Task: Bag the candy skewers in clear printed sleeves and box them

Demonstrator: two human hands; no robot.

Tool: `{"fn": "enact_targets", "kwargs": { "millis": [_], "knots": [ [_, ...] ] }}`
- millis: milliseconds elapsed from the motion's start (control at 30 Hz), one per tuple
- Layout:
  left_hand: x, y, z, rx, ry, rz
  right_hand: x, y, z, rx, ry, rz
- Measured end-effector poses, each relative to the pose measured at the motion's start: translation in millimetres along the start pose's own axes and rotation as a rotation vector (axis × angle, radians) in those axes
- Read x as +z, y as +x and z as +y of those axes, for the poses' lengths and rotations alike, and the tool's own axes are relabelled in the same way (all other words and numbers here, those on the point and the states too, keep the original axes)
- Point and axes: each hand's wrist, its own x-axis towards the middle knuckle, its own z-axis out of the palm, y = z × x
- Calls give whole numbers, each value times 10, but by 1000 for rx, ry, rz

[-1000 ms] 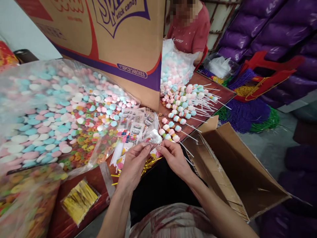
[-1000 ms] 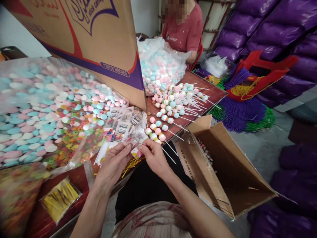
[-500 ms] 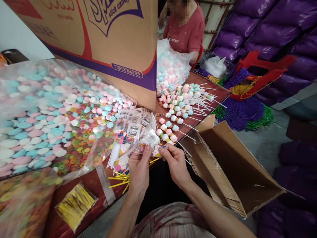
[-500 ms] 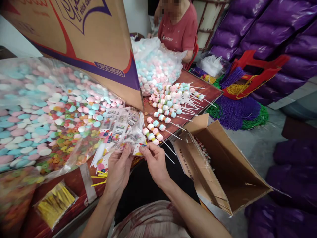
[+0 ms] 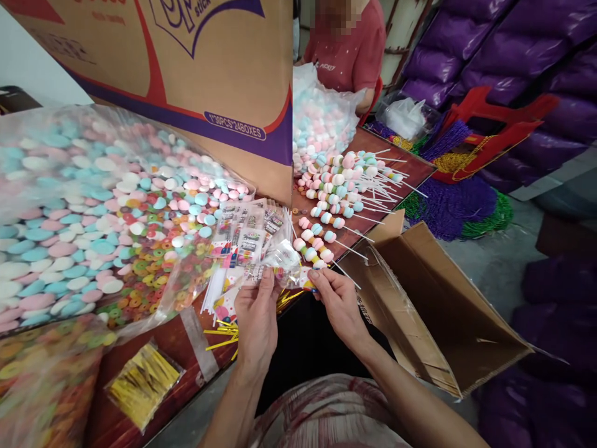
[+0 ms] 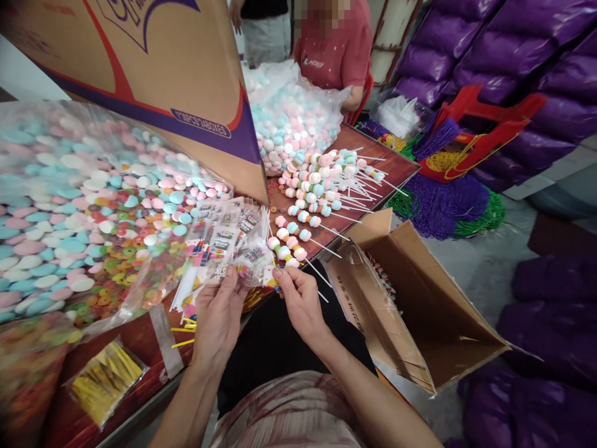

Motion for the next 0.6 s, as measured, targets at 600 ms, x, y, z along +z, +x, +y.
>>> {"fn": "enact_targets", "kwargs": {
  "millis": [600],
  "knots": [
    [-53, 386, 95, 59, -177, 245, -376, 42, 182, -374, -714, 225]
  ]
}}
